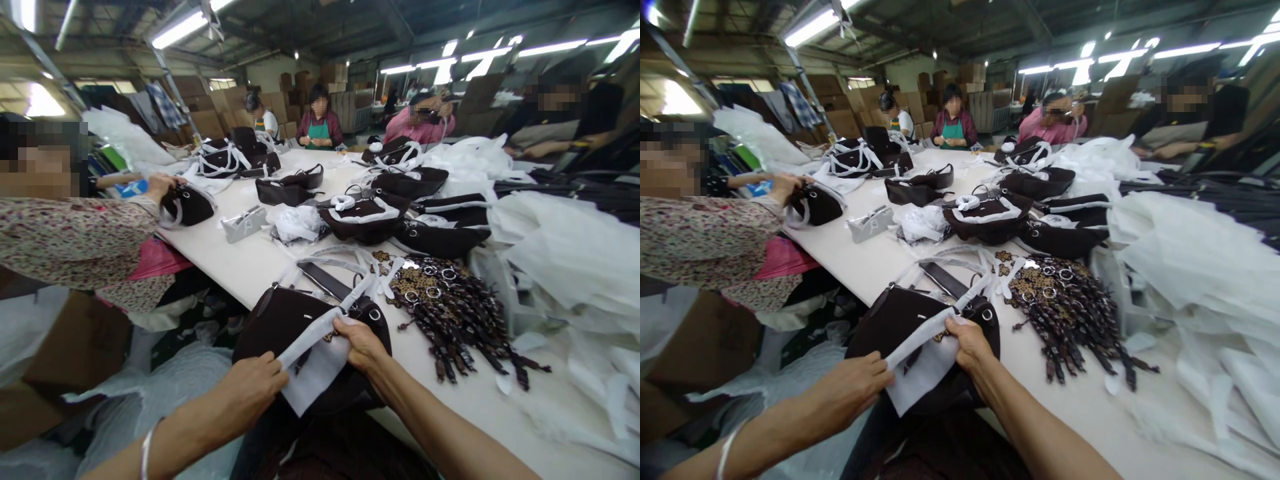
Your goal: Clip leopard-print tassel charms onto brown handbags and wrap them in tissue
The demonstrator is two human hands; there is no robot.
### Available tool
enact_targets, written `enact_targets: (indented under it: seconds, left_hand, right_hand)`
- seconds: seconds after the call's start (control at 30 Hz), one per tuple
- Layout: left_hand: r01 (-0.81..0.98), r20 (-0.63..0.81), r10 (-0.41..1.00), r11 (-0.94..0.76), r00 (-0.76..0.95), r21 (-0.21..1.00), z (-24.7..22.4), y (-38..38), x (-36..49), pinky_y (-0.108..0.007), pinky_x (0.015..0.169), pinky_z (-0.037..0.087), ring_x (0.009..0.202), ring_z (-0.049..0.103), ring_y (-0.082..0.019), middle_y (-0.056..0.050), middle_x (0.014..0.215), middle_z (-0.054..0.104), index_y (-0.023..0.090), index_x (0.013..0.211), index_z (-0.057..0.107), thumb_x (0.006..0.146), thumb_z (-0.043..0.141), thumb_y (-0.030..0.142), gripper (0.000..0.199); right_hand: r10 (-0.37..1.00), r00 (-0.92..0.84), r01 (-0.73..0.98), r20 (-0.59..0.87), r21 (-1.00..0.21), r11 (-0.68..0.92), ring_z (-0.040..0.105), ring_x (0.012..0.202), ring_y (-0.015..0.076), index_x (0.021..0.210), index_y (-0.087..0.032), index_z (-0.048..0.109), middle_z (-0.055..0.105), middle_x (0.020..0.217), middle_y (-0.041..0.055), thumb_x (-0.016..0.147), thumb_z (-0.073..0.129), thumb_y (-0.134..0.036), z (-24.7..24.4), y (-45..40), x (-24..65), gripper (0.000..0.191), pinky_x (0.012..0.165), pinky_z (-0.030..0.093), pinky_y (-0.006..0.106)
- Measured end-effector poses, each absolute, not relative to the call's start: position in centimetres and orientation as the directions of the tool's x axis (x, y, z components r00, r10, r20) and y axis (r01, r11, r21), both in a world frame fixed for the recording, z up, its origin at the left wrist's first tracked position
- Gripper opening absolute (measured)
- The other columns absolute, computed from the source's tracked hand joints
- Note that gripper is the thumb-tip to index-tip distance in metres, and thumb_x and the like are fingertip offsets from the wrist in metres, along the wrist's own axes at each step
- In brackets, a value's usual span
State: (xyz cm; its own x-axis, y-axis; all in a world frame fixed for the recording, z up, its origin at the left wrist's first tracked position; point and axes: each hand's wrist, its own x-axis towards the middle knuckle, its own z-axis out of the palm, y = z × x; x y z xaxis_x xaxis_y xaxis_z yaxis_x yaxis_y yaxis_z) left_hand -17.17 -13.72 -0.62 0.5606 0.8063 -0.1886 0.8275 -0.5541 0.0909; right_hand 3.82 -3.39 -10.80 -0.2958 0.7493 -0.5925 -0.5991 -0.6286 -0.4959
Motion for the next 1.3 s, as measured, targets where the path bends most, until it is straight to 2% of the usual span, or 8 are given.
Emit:
enact_targets:
  seconds: [0.17, 0.27, 0.8, 0.97, 1.03, 1.13, 1.23, 1.3]
  left_hand:
    - [0.88, -0.008, 0.985, -0.152, 0.174, 0.449, 0.9, -8.4, -14.9, -0.026, 0.071, 0.04, 0.078, 0.058, -0.016, -0.001, 0.083, 0.064, 0.02, 0.086, 0.061, 0.091, 0.05, 0.034, 0.019]
    - [0.734, -0.226, 0.957, 0.02, 0.183, 0.679, -1.9, -4.7, -12.4, -0.026, 0.065, 0.039, 0.073, 0.057, -0.017, -0.002, 0.081, 0.064, 0.016, 0.088, 0.064, 0.087, 0.05, 0.038, 0.026]
    - [0.474, -0.261, 0.964, 0.208, 0.047, 0.855, -7.2, -4.9, -10.2, -0.022, 0.054, 0.034, 0.066, 0.057, -0.016, -0.003, 0.071, 0.069, 0.012, 0.08, 0.073, 0.074, 0.059, 0.039, 0.03]
    - [0.29, -0.341, 0.938, 0.313, 0.053, 0.905, -7.6, -4.4, -10.6, -0.022, 0.05, 0.031, 0.057, 0.052, -0.013, -0.003, 0.065, 0.066, 0.01, 0.076, 0.072, 0.071, 0.065, 0.041, 0.032]
    - [0.162, -0.396, 0.914, 0.38, 0.081, 0.911, -7.8, -4.2, -10.8, -0.022, 0.05, 0.032, 0.052, 0.048, -0.011, -0.002, 0.062, 0.064, 0.01, 0.074, 0.071, 0.067, 0.068, 0.04, 0.03]
    - [0.045, -0.447, 0.888, 0.444, 0.112, 0.895, -7.7, -3.9, -10.9, -0.023, 0.051, 0.035, 0.051, 0.049, -0.011, -0.002, 0.06, 0.063, 0.01, 0.072, 0.07, 0.063, 0.069, 0.035, 0.027]
    - [0.021, -0.467, 0.874, 0.468, 0.133, 0.883, -7.3, -3.7, -10.9, -0.023, 0.049, 0.034, 0.048, 0.047, -0.01, -0.001, 0.057, 0.061, 0.011, 0.068, 0.068, 0.062, 0.068, 0.033, 0.023]
    - [0.023, -0.469, 0.873, 0.471, 0.134, 0.882, -7.1, -3.8, -10.9, -0.023, 0.048, 0.032, 0.046, 0.043, -0.008, 0.001, 0.053, 0.056, 0.012, 0.063, 0.064, 0.061, 0.069, 0.031, 0.021]
  right_hand:
    - [0.756, -0.303, -0.6, -0.58, -0.5, -0.625, 0.067, 0.058, 0.019, 0.072, -0.011, 0.069, 0.072, 0.066, 0.006, 0.061, 0.08, -0.005, -10.8, -3.4, 4.1, 0.017, 0.064, 0.058, 0.032]
    - [0.768, -0.295, -0.596, -0.569, -0.518, -0.613, 0.067, 0.059, 0.018, 0.072, -0.013, 0.069, 0.071, 0.065, 0.0039, 0.061, 0.08, -0.006, -10.6, -3.5, 4.4, 0.017, 0.065, 0.058, 0.031]
    - [0.788, -0.218, -0.535, -0.576, -0.605, -0.59, 0.065, 0.057, 0.0176, 0.072, -0.013, 0.07, 0.071, 0.063, 0.0035, 0.054, 0.087, -0.016, -9.8, -3.9, 4.1, 0.025, 0.063, 0.055, 0.03]
    - [0.777, -0.435, -0.288, -0.455, -0.748, -0.599, 0.07, 0.088, 0.0238, 0.105, -0.014, 0.07, 0.073, 0.103, 0.0113, 0.063, 0.085, -0.026, -6.3, -5.1, 8.4, 0.046, 0.081, 0.055, 0.037]
    - [0.829, -0.403, -0.099, -0.387, -0.882, -0.46, 0.065, 0.105, 0.0277, 0.122, -0.021, 0.064, 0.065, 0.125, 0.0117, 0.061, 0.085, -0.02, -5.0, -5.5, 10.6, 0.065, 0.087, 0.054, 0.041]
    - [0.93, -0.362, 0.244, -0.064, -0.969, 0.028, 0.047, 0.13, 0.031, 0.13, -0.03, 0.059, 0.049, 0.144, 0.0069, 0.058, 0.081, -0.008, -4.2, -5.3, 12.4, 0.079, 0.105, 0.042, 0.048]
    - [0.804, -0.557, 0.343, 0.21, -0.823, 0.453, 0.037, 0.137, 0.028, 0.117, -0.034, 0.069, 0.054, 0.141, 0.0013, 0.071, 0.072, -0.007, -4.6, -4.0, 12.1, 0.053, 0.117, 0.021, 0.049]
    - [0.704, -0.652, 0.288, 0.284, -0.765, 0.576, 0.047, 0.129, 0.0267, 0.104, -0.036, 0.074, 0.066, 0.126, 0.001, 0.08, 0.067, -0.012, -5.0, -2.8, 11.2, 0.035, 0.115, 0.023, 0.049]
